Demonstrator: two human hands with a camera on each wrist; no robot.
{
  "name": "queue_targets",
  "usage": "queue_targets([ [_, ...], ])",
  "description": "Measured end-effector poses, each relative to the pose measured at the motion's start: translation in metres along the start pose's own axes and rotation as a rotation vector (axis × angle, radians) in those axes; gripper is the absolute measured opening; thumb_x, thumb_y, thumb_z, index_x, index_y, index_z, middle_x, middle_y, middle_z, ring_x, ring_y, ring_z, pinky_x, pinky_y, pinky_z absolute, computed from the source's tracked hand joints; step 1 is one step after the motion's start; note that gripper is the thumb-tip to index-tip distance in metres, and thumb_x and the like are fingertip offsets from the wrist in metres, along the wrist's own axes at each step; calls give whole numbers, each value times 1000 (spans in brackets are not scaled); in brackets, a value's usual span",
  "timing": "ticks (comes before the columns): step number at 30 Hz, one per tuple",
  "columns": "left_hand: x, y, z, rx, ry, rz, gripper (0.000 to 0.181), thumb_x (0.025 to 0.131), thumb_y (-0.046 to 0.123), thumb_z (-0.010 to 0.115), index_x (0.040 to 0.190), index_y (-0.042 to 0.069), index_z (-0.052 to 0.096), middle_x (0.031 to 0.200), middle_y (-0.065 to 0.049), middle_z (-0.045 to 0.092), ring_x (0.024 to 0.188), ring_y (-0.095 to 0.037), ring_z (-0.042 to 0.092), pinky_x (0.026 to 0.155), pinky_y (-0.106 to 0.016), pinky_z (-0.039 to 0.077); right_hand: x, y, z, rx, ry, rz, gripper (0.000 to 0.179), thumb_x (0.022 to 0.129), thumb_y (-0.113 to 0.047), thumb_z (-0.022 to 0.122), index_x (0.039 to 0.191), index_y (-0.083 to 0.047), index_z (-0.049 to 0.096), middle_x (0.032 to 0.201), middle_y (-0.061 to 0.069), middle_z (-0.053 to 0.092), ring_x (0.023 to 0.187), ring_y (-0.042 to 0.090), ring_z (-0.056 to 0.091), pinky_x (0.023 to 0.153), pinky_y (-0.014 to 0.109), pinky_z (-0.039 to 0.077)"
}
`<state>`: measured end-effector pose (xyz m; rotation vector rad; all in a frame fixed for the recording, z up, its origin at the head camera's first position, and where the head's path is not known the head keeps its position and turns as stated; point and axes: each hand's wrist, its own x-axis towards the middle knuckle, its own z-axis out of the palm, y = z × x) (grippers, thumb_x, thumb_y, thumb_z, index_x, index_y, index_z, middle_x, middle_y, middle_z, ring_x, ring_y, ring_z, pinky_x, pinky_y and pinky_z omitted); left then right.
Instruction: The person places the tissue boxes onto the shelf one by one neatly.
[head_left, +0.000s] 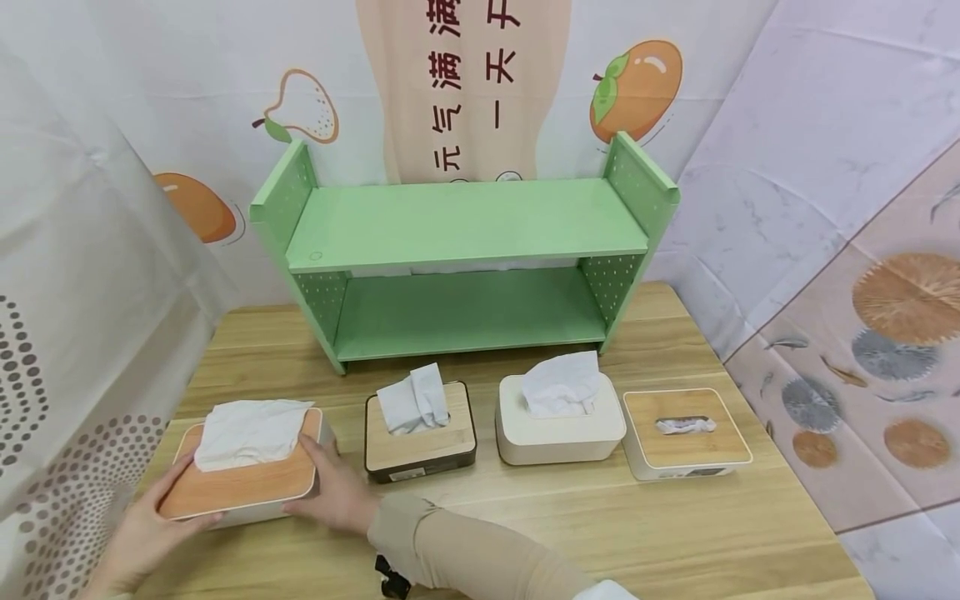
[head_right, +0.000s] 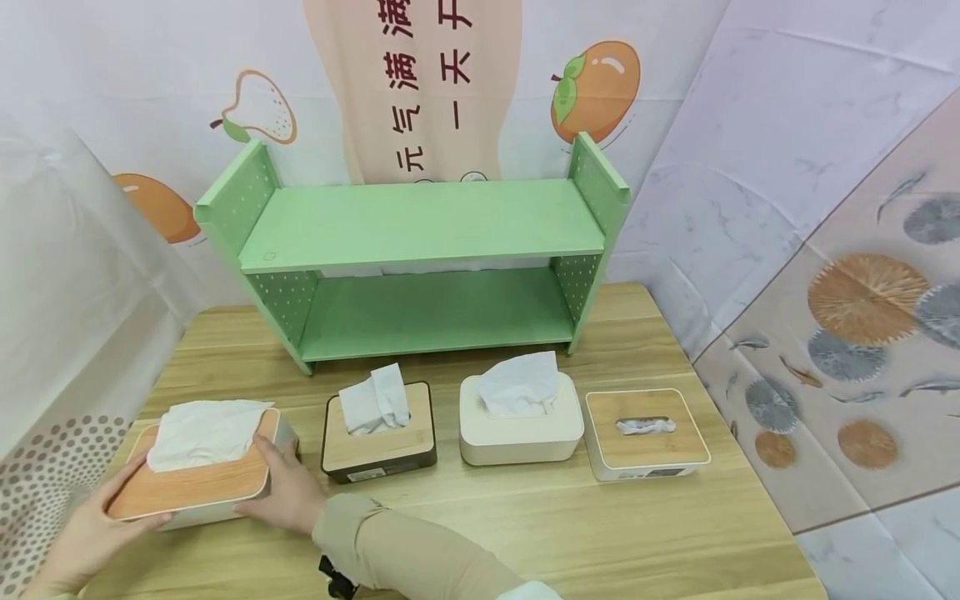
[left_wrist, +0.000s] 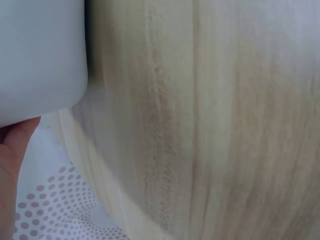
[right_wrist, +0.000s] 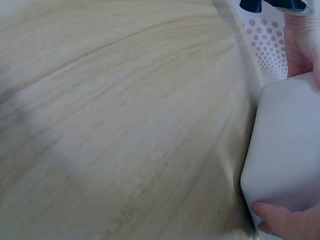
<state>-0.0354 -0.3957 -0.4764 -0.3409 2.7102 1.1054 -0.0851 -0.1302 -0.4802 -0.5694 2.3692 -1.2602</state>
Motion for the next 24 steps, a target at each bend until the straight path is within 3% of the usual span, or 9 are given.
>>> queue_targets([
  [5,-2,7,1,-41,72,-18,104,81,30,75,152,14,1,144,-44,13,124,-65,23,95,-72,26,0,-1,-3,17,12,-36,85,82,-36,73,149,-38,21,154,21,21,125,30,49,96,31,45],
  [7,-3,8,2,-56,128,-22,102,81,30,76,153,16,5,147,-40,13,127,-62,23,104,-67,22,0,-4,-6,17,15,-55,83,83,-36,72,149,-37,21,154,22,20,112,27,59,86,27,50],
  [8,-4,9,3,-60,160,-22,100,81,29,76,153,18,8,150,-36,14,135,-52,22,111,-55,23,1,-5,-7,17,18,-63,82,84,-36,72,149,-37,22,154,22,19,99,23,64,78,26,52],
  [10,-7,9,5,-80,220,-10,96,80,28,76,153,24,14,156,-16,17,142,-21,24,112,-24,25,0,-9,-10,-3,37,-83,80,84,-37,71,149,-36,23,154,21,21,99,23,64,76,26,52],
  [12,-10,11,8,-118,282,15,91,79,24,78,151,29,22,151,8,27,128,5,33,96,-3,26,0,-12,-13,1,58,-105,78,85,-36,70,148,-34,25,154,19,23,104,25,63,80,27,52],
  [14,-11,14,11,-156,355,50,88,76,17,80,148,30,32,137,23,36,106,21,36,78,4,28,-1,-15,-14,-2,86,-131,76,85,-37,70,148,-32,27,154,18,23,118,28,55,91,30,49],
  [15,-12,16,12,-176,386,63,87,75,13,81,147,29,35,130,28,38,101,22,37,76,4,30,-1,-16,-15,-7,100,-144,76,85,-37,70,148,-31,28,154,18,24,127,32,47,98,31,45],
  [17,-13,22,13,-199,449,79,86,72,7,82,144,27,41,124,29,43,96,22,40,74,3,32,-1,-18,-17,10,112,-163,75,85,-36,70,148,-29,29,154,20,22,126,31,48,98,29,45],
  [24,-12,48,13,-238,626,70,85,62,-5,84,136,21,53,132,19,50,111,12,45,81,2,34,-1,-26,-31,-7,152,-215,74,86,-38,69,147,-27,29,153,23,23,116,29,57,97,30,46],
])
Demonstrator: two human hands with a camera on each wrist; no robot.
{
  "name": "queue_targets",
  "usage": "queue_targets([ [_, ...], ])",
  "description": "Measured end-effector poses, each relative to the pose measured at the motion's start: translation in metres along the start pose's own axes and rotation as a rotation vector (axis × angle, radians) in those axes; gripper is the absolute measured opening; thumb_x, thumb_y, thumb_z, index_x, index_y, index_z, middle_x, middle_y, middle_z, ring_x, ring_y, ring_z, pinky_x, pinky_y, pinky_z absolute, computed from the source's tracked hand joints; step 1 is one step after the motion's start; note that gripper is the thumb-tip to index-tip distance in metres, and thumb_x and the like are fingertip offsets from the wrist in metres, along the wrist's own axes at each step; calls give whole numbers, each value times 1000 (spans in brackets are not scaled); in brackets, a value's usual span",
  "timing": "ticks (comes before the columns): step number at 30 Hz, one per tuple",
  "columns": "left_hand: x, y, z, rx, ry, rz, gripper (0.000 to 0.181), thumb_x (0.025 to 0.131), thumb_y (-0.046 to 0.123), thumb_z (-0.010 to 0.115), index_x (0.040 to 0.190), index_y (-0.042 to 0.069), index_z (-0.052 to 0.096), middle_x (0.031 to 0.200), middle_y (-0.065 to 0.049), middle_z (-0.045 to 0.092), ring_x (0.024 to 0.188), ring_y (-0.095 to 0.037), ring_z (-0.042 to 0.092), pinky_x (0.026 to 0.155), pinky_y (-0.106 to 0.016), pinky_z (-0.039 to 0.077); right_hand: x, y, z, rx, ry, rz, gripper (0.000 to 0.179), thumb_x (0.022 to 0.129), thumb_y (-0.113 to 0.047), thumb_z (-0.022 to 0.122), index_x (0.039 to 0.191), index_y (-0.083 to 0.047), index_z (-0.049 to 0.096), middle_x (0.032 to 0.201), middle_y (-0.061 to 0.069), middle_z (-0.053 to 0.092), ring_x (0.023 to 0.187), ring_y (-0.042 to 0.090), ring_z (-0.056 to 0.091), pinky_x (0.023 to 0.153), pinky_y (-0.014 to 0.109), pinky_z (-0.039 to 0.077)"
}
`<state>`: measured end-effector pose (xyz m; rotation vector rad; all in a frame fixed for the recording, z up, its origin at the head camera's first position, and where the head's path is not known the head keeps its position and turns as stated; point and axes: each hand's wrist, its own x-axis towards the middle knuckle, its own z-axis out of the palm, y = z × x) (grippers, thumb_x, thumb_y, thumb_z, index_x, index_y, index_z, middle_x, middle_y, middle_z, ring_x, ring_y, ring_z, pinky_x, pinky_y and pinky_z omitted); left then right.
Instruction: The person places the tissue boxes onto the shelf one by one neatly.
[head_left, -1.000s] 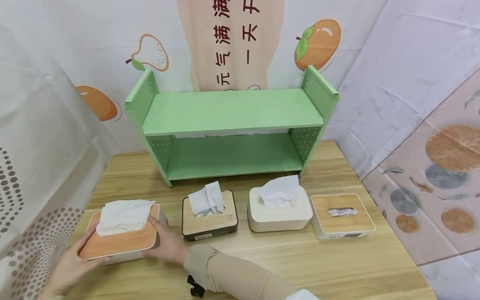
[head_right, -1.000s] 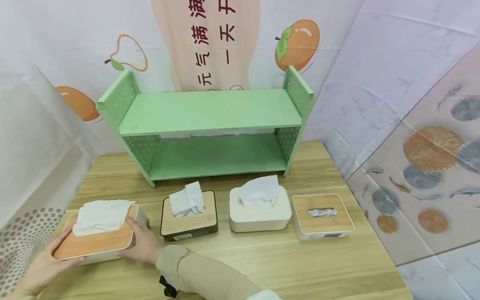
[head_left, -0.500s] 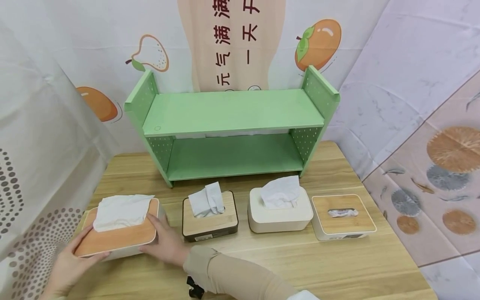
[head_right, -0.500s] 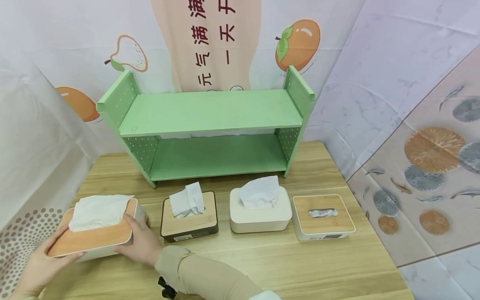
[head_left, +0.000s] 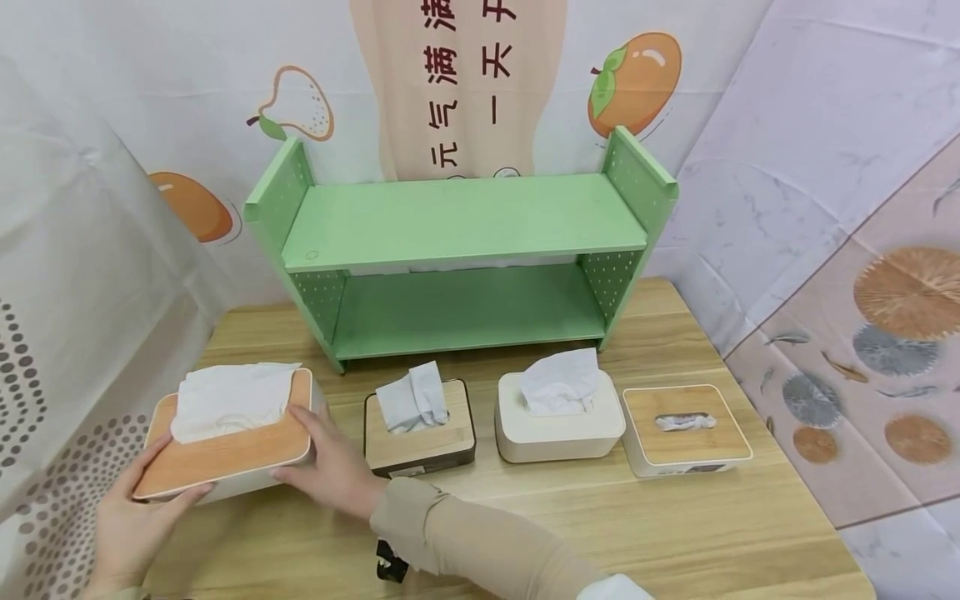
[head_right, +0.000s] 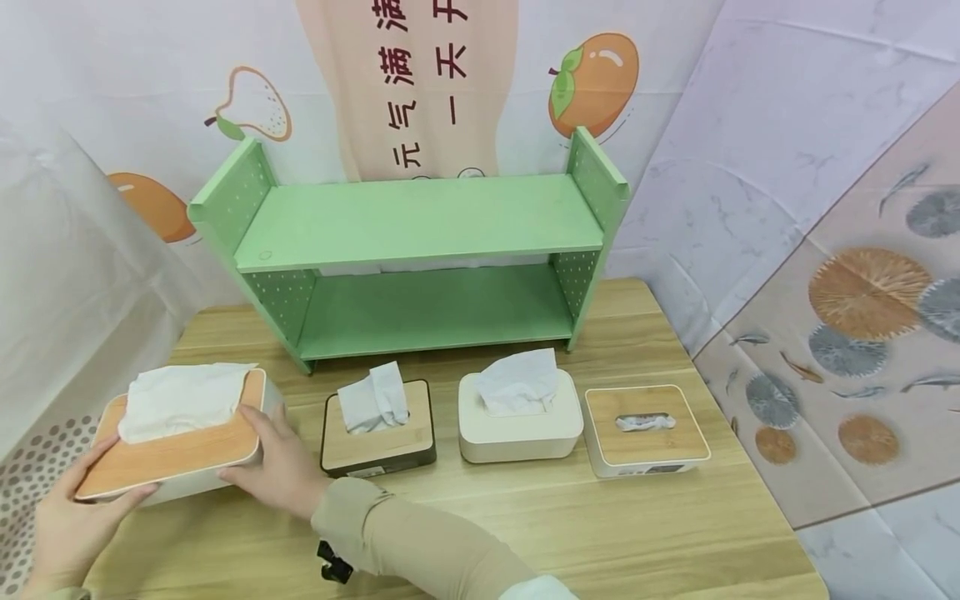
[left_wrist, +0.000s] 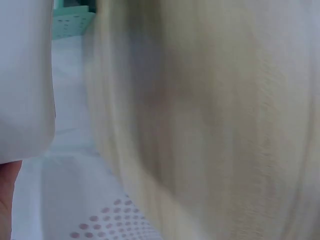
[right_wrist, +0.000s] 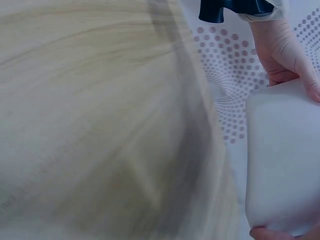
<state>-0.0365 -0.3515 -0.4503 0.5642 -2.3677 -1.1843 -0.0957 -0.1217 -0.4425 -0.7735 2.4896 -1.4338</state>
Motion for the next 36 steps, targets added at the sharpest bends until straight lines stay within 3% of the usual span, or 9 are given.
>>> queue_targets([
  [6,1,18,2,-34,84,61,82,59,-11,83,131,16,58,127,16,54,111,8,48,83,1,36,0,-8,-13,-21,54,-30,74,86,-40,69,147,-27,29,153,17,26,129,27,46,102,31,42],
  [10,2,29,4,-85,101,73,82,58,-16,81,131,14,58,130,11,54,112,4,50,81,0,38,0,-13,-25,14,53,-24,74,85,-38,70,147,-30,29,154,18,23,71,10,66,64,18,49],
  [13,3,37,6,-130,109,104,85,55,-20,80,131,11,58,129,11,55,110,3,52,79,-1,40,1,-16,-35,19,71,-36,75,84,-37,71,147,-31,29,153,20,23,62,9,64,59,15,47],
  [15,3,43,9,-154,105,114,85,55,-20,80,131,11,58,128,13,56,109,2,53,78,-2,41,0,-19,-42,1,96,-49,76,83,-36,72,147,-30,31,153,20,25,100,15,66,80,18,50],
  [17,3,50,11,-146,104,133,84,55,-19,81,131,11,58,127,15,56,107,3,53,75,-1,41,-1,-21,-49,-26,121,-61,76,82,-37,73,146,-28,32,152,19,28,126,24,50,99,26,44],
  [23,1,73,13,-130,50,243,82,58,-17,81,132,9,57,127,14,56,104,5,52,74,0,40,-4,-23,-74,-28,152,-60,77,81,-37,74,146,-28,34,153,13,30,100,22,67,85,24,50],
  [27,0,87,17,-163,19,268,82,59,-19,79,132,8,56,129,12,56,104,4,53,76,-2,41,-6,-22,-89,-24,183,-73,77,80,-35,75,145,-28,35,152,9,32,135,23,40,98,30,46],
  [31,-3,98,22,-216,24,327,81,57,-23,77,131,3,56,128,12,56,106,2,54,79,-4,43,-10,-23,-104,-37,201,-96,77,80,-36,76,145,-27,35,152,7,33,136,21,38,104,41,42],
  [36,-5,111,29,-327,37,504,72,57,-24,75,124,-8,57,126,8,60,111,-2,56,85,-6,44,-14,-22,-121,-31,242,-148,78,78,-33,78,144,-24,37,150,5,38,140,17,30,101,37,45],
])
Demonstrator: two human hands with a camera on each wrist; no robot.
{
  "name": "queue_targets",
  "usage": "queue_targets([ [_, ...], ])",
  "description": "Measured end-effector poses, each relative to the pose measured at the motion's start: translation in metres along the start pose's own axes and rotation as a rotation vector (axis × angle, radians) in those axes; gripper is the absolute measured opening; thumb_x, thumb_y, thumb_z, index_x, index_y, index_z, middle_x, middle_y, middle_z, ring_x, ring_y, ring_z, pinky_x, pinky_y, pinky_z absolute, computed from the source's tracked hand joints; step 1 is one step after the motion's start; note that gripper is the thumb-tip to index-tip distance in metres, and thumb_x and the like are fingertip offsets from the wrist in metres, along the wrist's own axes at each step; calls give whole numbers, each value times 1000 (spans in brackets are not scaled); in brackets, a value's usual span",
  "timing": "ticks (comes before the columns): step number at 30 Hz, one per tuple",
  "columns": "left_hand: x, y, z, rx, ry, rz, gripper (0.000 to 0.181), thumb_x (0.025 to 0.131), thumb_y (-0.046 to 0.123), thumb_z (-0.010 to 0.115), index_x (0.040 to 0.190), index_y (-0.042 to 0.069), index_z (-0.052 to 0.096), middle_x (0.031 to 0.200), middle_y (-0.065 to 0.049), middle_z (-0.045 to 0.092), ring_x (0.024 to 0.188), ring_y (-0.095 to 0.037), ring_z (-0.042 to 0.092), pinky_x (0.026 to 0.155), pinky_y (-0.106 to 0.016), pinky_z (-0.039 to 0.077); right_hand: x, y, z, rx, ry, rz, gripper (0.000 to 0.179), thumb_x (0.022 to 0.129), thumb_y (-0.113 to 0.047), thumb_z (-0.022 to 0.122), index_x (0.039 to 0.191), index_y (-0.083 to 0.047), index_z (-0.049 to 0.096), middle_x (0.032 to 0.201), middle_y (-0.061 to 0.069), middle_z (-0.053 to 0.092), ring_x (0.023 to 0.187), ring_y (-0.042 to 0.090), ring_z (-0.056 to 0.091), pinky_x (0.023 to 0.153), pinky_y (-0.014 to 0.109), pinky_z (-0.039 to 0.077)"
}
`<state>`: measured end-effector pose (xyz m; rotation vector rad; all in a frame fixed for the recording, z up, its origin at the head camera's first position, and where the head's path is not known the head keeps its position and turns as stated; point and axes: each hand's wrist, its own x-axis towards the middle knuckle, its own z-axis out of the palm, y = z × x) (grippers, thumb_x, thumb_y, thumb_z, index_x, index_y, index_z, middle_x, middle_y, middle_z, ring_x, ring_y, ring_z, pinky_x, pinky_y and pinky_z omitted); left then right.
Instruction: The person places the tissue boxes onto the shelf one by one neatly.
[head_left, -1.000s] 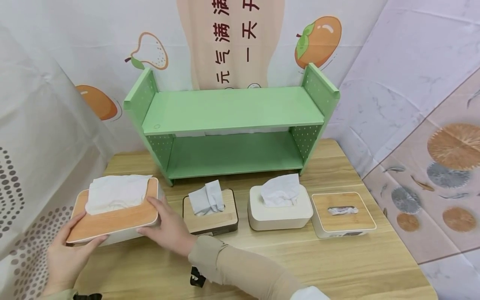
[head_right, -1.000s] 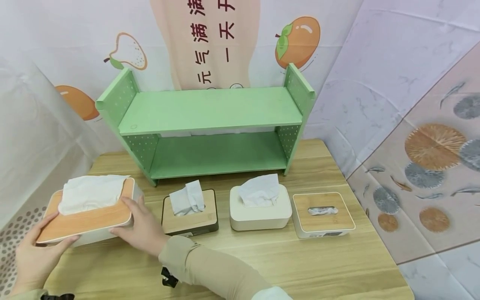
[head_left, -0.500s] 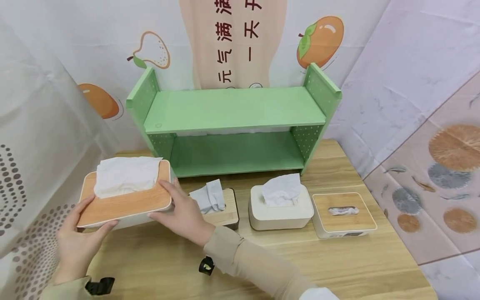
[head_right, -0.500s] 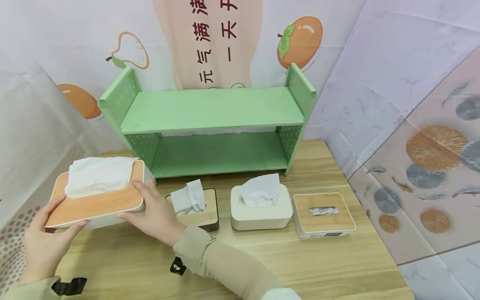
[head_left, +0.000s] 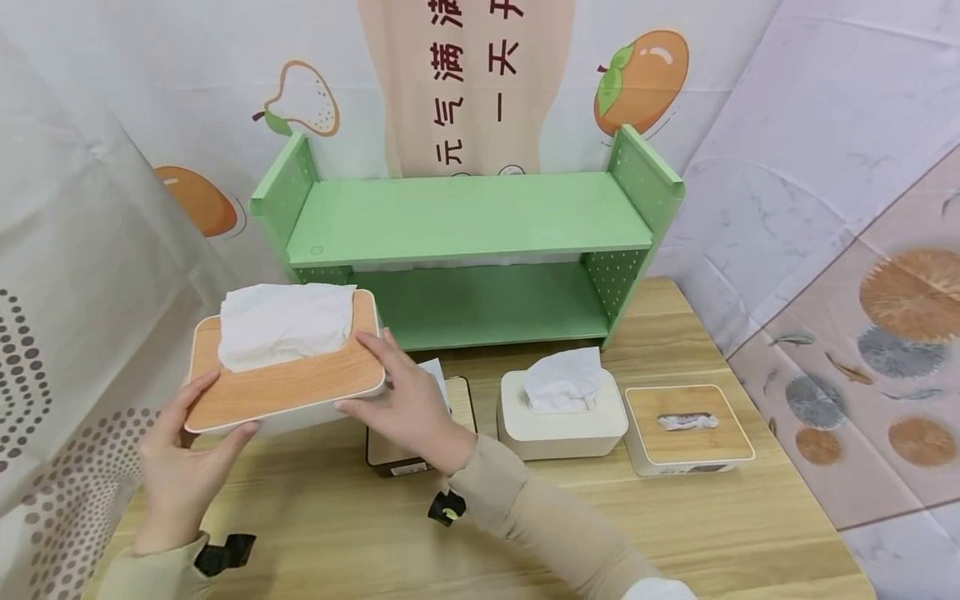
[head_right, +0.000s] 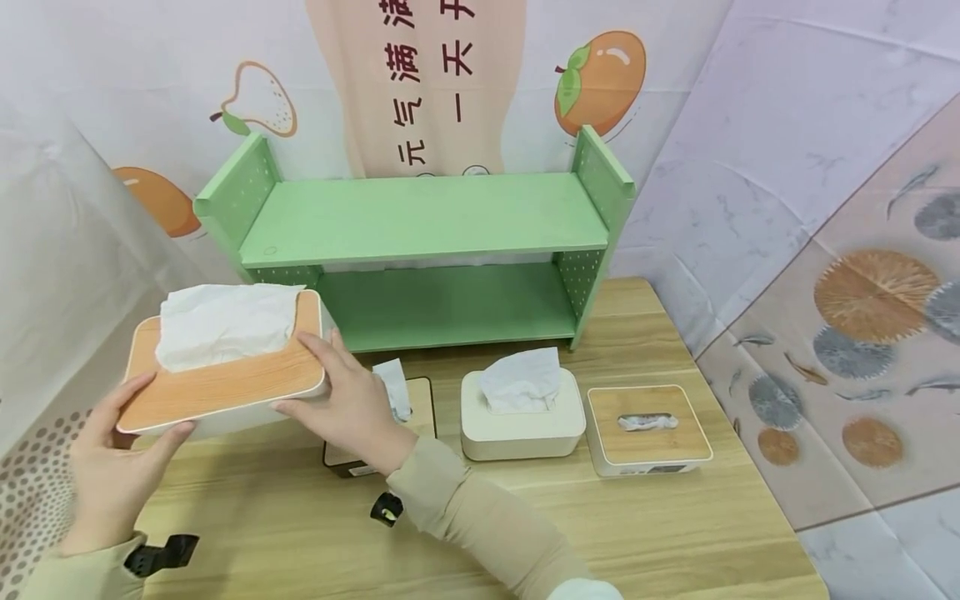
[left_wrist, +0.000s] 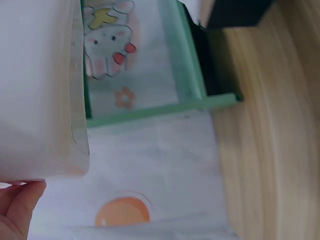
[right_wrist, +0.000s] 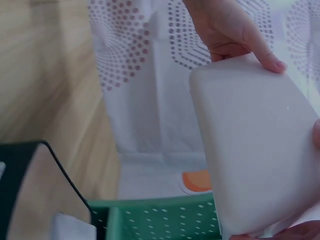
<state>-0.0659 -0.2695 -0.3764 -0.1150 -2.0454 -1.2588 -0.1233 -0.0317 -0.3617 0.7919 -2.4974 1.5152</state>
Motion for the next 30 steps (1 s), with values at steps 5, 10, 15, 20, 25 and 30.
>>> queue_targets([
  [5,6,13,13,-96,9,50,66,61,-19,77,123,-10,57,128,3,59,116,-6,54,88,-8,44,-1,-1,-18,24,88,-35,76,76,-27,80,142,-20,42,149,13,37,133,21,43,92,33,50],
  [10,13,24,25,-140,8,81,65,63,-10,82,122,-12,56,135,-5,55,120,-10,53,91,-11,44,-1,-4,-34,16,174,-87,75,74,-24,82,139,-15,46,147,19,39,120,25,56,78,31,54],
  [15,21,36,35,-119,-6,130,63,67,-1,83,122,-11,56,131,1,57,115,-8,55,89,-11,44,0,-4,-49,29,231,-131,74,74,-19,82,137,-12,46,147,21,38,111,27,62,78,31,56],
  [20,35,46,48,-100,-37,147,62,70,0,81,126,-6,56,132,-5,56,115,-7,54,89,-10,44,5,-3,-64,32,283,-182,72,75,-15,81,138,-9,45,148,20,37,125,29,52,84,34,55],
  [25,48,52,62,-63,-113,158,57,78,-1,75,131,-2,52,136,-20,50,115,-4,52,90,-7,41,12,-2,-76,-25,375,-213,64,76,-15,79,132,-7,50,144,21,42,121,28,55,74,33,53],
  [30,58,56,76,-76,-142,192,51,82,0,71,129,-3,51,136,-22,49,109,3,51,88,-7,41,18,2,-86,-40,448,-214,56,78,-14,78,127,-5,52,141,24,45,112,29,58,73,36,51],
])
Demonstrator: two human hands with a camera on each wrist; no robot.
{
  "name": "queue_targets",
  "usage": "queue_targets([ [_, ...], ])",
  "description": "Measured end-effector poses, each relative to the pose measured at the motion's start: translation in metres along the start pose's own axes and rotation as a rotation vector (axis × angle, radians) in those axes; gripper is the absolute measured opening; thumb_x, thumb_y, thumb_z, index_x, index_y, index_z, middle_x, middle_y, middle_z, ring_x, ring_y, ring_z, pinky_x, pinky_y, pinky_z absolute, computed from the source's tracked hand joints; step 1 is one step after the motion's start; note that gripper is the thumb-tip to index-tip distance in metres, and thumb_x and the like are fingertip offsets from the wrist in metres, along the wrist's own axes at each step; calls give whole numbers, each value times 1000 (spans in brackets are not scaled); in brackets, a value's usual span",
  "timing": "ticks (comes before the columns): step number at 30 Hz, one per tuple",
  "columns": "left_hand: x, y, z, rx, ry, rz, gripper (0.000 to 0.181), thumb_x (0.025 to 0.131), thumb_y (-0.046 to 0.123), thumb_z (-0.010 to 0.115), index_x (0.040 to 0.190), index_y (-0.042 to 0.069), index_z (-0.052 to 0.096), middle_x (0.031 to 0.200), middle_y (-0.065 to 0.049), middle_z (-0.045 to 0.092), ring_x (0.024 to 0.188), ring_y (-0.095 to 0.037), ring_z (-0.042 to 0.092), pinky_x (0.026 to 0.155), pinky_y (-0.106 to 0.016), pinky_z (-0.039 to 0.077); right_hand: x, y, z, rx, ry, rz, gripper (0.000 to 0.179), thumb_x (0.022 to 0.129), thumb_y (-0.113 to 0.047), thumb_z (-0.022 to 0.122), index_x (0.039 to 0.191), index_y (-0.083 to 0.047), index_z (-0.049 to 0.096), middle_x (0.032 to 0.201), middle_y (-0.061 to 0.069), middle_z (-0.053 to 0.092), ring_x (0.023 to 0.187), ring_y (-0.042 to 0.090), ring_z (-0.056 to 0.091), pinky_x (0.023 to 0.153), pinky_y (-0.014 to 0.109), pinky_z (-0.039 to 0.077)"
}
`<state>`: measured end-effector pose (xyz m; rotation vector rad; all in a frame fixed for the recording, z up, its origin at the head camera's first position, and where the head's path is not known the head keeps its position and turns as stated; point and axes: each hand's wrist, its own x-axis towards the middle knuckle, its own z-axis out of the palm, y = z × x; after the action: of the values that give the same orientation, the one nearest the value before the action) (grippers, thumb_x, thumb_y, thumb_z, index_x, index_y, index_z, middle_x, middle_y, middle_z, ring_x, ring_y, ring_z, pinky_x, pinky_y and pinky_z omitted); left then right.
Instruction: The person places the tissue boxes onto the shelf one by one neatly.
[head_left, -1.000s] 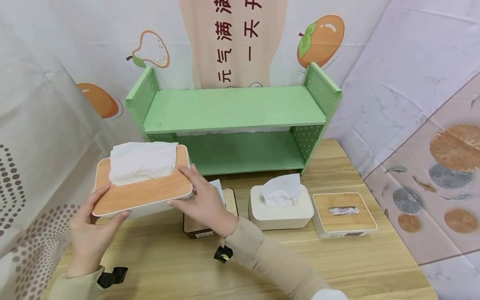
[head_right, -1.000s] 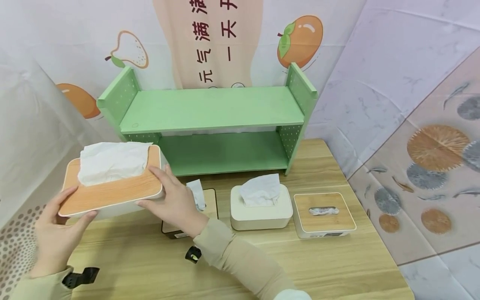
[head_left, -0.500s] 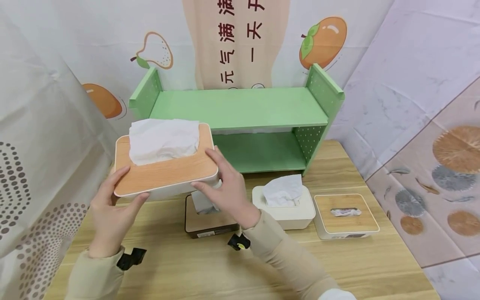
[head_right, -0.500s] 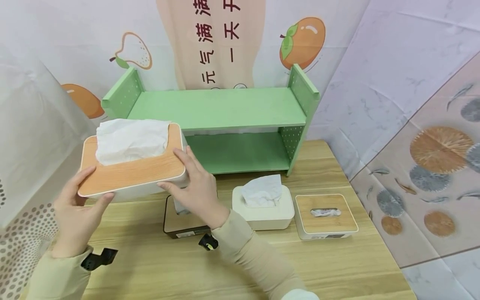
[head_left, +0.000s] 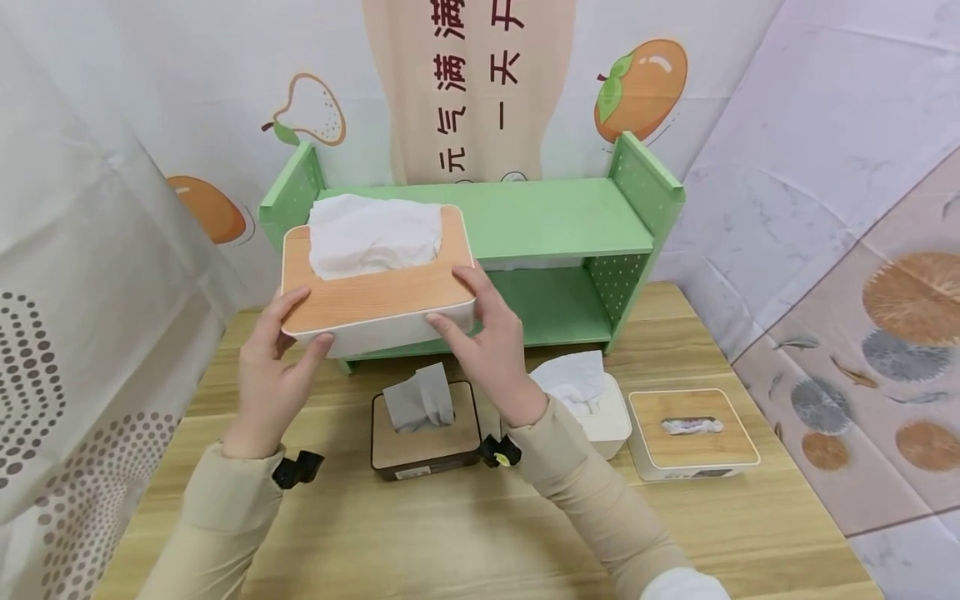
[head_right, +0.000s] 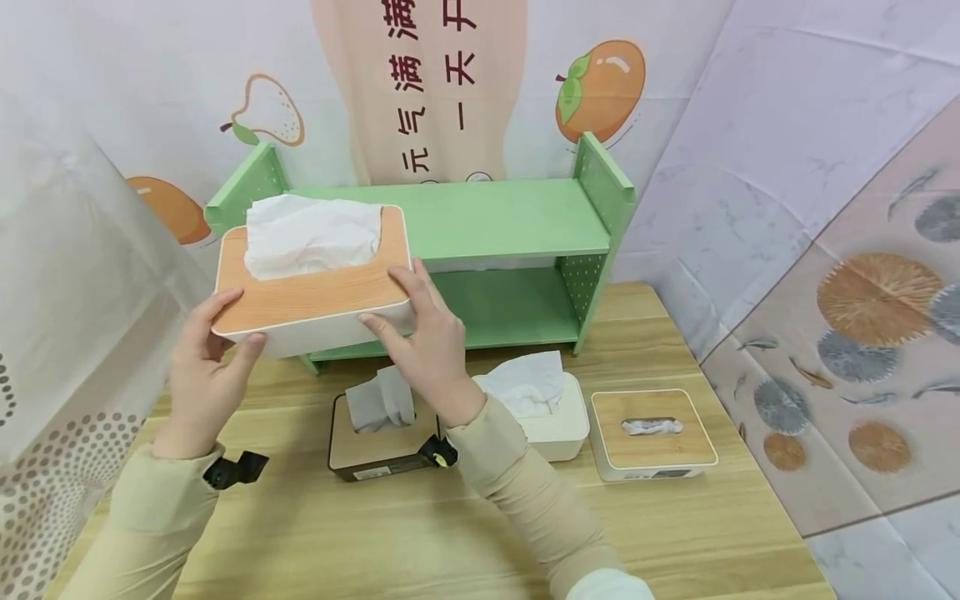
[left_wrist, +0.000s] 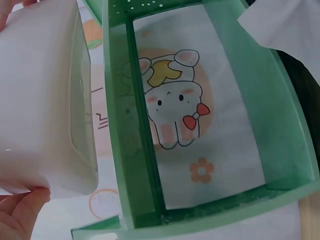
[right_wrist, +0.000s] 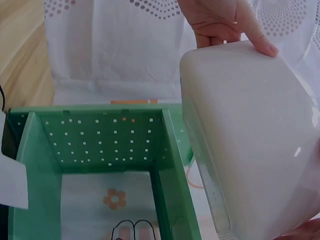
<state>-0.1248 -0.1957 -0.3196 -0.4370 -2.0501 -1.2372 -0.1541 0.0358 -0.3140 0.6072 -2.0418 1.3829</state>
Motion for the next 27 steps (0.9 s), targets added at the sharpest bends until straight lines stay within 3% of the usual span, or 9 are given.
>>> queue_targets([
  [5,10,2,8,-10,-16,0,50,85,2,68,131,-1,50,141,-17,46,111,4,51,92,-9,41,5,5,-2,21,14,5,53,81,-14,76,127,-5,50,143,23,43,115,31,57,81,42,54],
  [9,18,3,12,-12,-44,-28,47,88,2,64,133,1,48,142,-15,44,112,6,50,94,-11,40,10,11,-2,-19,34,8,51,82,-17,74,126,-7,50,142,23,45,91,27,61,65,33,49],
  [12,23,1,16,-16,-55,-60,46,90,4,62,133,1,47,141,-14,45,112,7,49,94,-11,39,15,13,-2,-39,35,15,51,83,-19,74,126,-7,51,139,21,48,66,24,48,56,28,36],
  [16,28,-5,21,-19,-58,-97,44,92,6,60,133,1,47,138,-13,48,113,0,52,93,-12,40,23,17,-1,-71,19,20,51,84,-23,73,128,-8,50,132,18,55,61,19,32,57,26,27],
  [19,32,-8,23,-18,-67,-116,42,92,7,60,133,1,49,137,-13,49,116,-13,54,93,-12,40,28,21,1,-107,7,20,52,85,-25,72,129,-8,50,110,17,61,61,16,31,58,25,27],
  [23,38,-10,24,-7,-92,-136,41,93,10,59,132,4,50,138,-12,48,120,-27,52,95,-15,40,33,24,2,-117,-5,36,51,86,-25,71,129,-8,50,90,16,55,61,18,30,58,26,26],
  [27,45,-12,24,0,-109,-152,40,94,12,58,133,6,49,140,-12,46,123,-30,50,96,-19,40,40,26,2,-113,-32,58,51,86,-27,70,130,-10,50,111,16,60,77,22,49,67,31,40],
])
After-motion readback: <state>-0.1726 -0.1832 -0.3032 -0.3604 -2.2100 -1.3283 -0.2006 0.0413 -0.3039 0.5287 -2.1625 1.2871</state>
